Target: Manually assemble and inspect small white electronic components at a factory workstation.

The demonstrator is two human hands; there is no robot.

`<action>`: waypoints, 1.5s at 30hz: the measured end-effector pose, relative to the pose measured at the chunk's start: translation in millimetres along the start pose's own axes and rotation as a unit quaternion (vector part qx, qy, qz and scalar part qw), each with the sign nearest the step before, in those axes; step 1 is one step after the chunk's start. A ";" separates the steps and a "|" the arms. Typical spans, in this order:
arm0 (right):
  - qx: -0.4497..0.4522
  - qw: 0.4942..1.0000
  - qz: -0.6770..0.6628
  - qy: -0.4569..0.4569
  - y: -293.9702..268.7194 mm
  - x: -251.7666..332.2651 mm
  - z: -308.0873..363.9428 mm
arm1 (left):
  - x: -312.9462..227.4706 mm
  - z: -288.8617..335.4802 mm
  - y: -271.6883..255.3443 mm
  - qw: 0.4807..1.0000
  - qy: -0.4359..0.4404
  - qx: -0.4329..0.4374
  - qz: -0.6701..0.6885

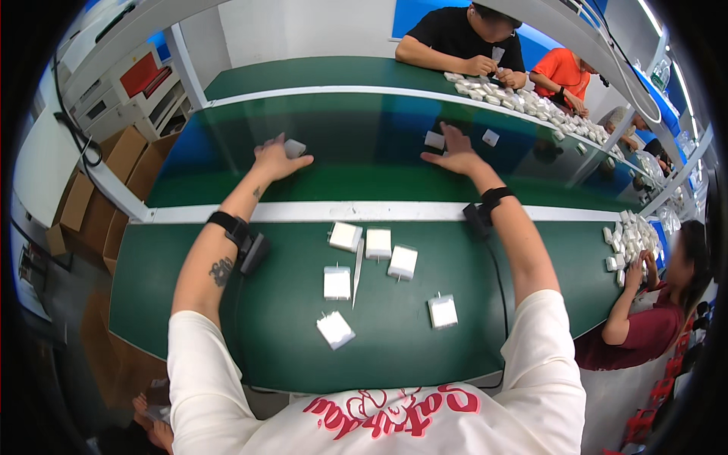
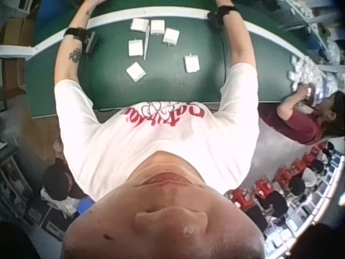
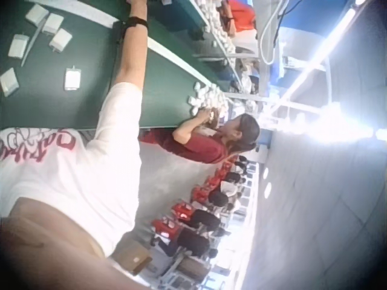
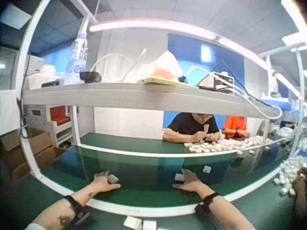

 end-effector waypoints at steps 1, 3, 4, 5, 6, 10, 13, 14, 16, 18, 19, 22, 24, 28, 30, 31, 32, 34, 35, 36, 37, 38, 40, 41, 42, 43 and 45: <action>0.022 0.999 -0.018 0.014 5.3 19.3 -3.5 | 18.5 -2.8 14.5 0.999 -0.024 -0.034 0.003; 0.015 0.998 -0.010 0.054 5.4 12.9 7.0 | -15.3 13.0 18.8 0.999 -0.037 -0.016 0.033; -0.018 0.999 -0.020 0.022 9.4 5.6 0.9 | -15.2 15.1 23.6 0.995 0.002 -0.103 -0.011; -0.049 0.998 -0.030 -0.011 12.4 -2.9 -4.6 | -10.1 5.2 25.4 0.995 0.006 -0.104 -0.010; -0.095 0.994 -0.027 -0.048 13.2 7.8 -4.7 | 7.1 3.8 25.9 0.992 0.005 -0.109 0.060; -0.076 0.991 -0.054 -0.095 10.2 11.1 3.7 | 24.6 10.0 27.5 0.976 0.017 -0.147 0.160; -0.090 0.971 -0.217 -0.050 -3.7 -11.2 9.6 | 22.9 13.9 23.4 0.965 0.040 -0.146 0.213; -0.089 0.954 -0.283 -0.040 -9.9 -11.0 13.9 | 26.0 13.9 23.4 0.938 0.046 -0.126 0.321; -0.082 0.935 -0.345 -0.026 -28.2 0.0 35.1 | 3.5 31.5 12.1 0.879 0.067 -0.067 0.468; -0.019 0.926 -0.348 -0.148 -35.3 52.8 81.9 | -24.9 58.4 -6.3 0.857 0.084 -0.010 0.508; 0.004 0.893 -0.377 -0.243 -34.0 78.8 110.0 | -42.9 69.1 -11.0 0.829 0.113 0.050 0.546; 0.127 0.888 -0.296 -0.328 -28.1 138.0 184.3 | -94.4 100.2 -31.6 0.779 0.222 0.108 0.577; 0.145 0.868 -0.244 -0.407 -25.0 152.2 197.2 | -113.9 119.9 -43.0 0.739 0.263 0.139 0.605; 0.010 0.918 -0.239 -0.316 -41.3 100.9 129.3 | -116.1 146.5 -53.6 0.722 0.314 0.128 0.603; -0.108 0.963 -0.164 -0.185 -49.6 39.0 71.7 | -121.0 153.6 -59.1 0.717 0.338 0.129 0.596; -0.143 0.978 -0.103 -0.115 -44.7 -12.9 42.0 | -127.5 154.7 -61.5 0.708 0.365 0.134 0.590; -0.162 0.987 -0.009 -0.018 -33.0 -55.1 23.0 | -134.1 158.4 -63.5 0.702 0.371 0.141 0.592; -0.106 0.992 -0.065 0.026 -9.8 -138.0 -5.9 | -143.8 159.4 -63.0 0.678 0.391 0.158 0.602; -0.083 0.986 -0.147 0.000 -4.7 -157.8 -11.2 | -145.3 159.4 -61.2 0.667 0.399 0.159 0.609; -0.084 0.985 -0.151 -0.005 -1.0 -148.1 -17.5 | -141.3 161.4 -61.8 0.688 0.396 0.158 0.587; -0.086 0.983 -0.163 0.017 2.4 -133.2 -19.2 | -137.3 165.0 -62.9 0.709 0.391 0.159 0.564; -0.089 0.980 -0.173 0.041 4.8 -119.8 -18.8 | -133.3 166.5 -65.9 0.713 0.389 0.158 0.562; -0.066 0.980 -0.187 -0.015 6.8 -52.3 -9.1 | -119.1 172.4 -65.8 0.732 0.310 0.168 0.583; -0.054 0.978 -0.192 -0.061 2.7 -31.9 -0.2 | -117.3 174.7 -67.7 0.750 0.308 0.158 0.564; -0.148 0.980 -0.057 -0.118 -4.7 -37.0 8.3 | -123.5 169.3 -63.7 0.728 0.285 0.171 0.599; -0.155 0.981 -0.053 -0.108 -4.4 -50.4 7.7 | -128.2 164.2 -61.0 0.707 0.263 0.184 0.630; -0.145 0.975 -0.098 -0.134 -8.8 -58.7 7.6 | -141.2 164.0 -59.2 0.635 0.270 0.233 0.685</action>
Point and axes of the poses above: each hand's wrist, its own z-axis away from the middle knuckle, its own y-axis out of the palm, x = y × z, the point moved 4 cm from there along -z, towards the middle knuckle, and after that the axes turned 13 degrees about x, right-handed, at the moved point
